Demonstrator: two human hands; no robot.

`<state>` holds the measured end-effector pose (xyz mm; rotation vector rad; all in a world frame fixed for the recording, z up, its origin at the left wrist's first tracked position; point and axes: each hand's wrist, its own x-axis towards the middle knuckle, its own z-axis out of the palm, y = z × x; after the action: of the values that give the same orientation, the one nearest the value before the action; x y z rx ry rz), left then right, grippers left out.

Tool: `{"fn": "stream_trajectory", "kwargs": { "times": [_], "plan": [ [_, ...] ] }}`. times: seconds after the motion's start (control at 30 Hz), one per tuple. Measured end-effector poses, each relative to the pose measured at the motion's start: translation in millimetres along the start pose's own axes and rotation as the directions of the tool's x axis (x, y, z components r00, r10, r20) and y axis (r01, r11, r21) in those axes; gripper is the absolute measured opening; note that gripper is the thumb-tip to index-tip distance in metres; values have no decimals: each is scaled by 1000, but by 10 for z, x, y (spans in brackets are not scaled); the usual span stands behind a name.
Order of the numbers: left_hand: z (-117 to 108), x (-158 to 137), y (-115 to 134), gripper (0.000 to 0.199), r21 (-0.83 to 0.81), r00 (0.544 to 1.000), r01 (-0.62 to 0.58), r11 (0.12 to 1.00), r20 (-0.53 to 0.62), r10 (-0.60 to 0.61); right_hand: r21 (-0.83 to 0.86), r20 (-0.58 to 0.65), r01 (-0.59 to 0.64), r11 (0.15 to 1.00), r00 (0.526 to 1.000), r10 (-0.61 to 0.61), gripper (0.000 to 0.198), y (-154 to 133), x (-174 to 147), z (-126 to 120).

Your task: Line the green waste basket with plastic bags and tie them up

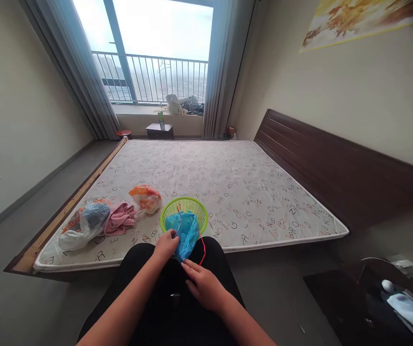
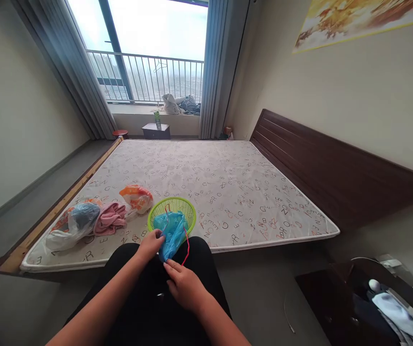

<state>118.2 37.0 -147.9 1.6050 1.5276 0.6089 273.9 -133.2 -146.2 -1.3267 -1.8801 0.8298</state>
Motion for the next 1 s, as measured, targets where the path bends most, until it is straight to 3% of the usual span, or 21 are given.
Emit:
{"fn": "stream_trajectory", "kwargs": {
  "times": [0.1,0.2,0.3,0.43,0.6,0.77,0.9,1.0],
  "plan": [
    [-61,52,-132,29,-364,997,62,930,-28,-77,60,-142,-194,979,969,201,50,160,-34,34],
    [-126,32,-190,44,-690,984,143,710,25,-174,98,-261,-406,909,871,417,39,371,1,-5],
    [-156,-2,-185,48,-829,981,151,538,56,-188,135,-376,-472,871,789,486,32,491,140,-132],
    [-117,-25,-145,54,-863,984,163,478,106,-144,155,-512,-479,864,709,485,46,537,505,-314],
    [-56,-67,-79,62,-787,986,162,596,147,-74,153,-505,-400,904,754,420,75,701,1085,-448],
    [-165,-116,22,61,-712,963,207,671,269,-12,281,-319,-306,910,864,389,84,865,1521,-548],
    [-371,-114,113,58,-658,928,191,728,363,84,483,-99,-317,816,906,410,78,914,1703,-644],
    [-561,-66,167,61,-597,924,156,787,371,98,579,31,-358,733,908,418,57,928,1725,-747]
  ]
}}
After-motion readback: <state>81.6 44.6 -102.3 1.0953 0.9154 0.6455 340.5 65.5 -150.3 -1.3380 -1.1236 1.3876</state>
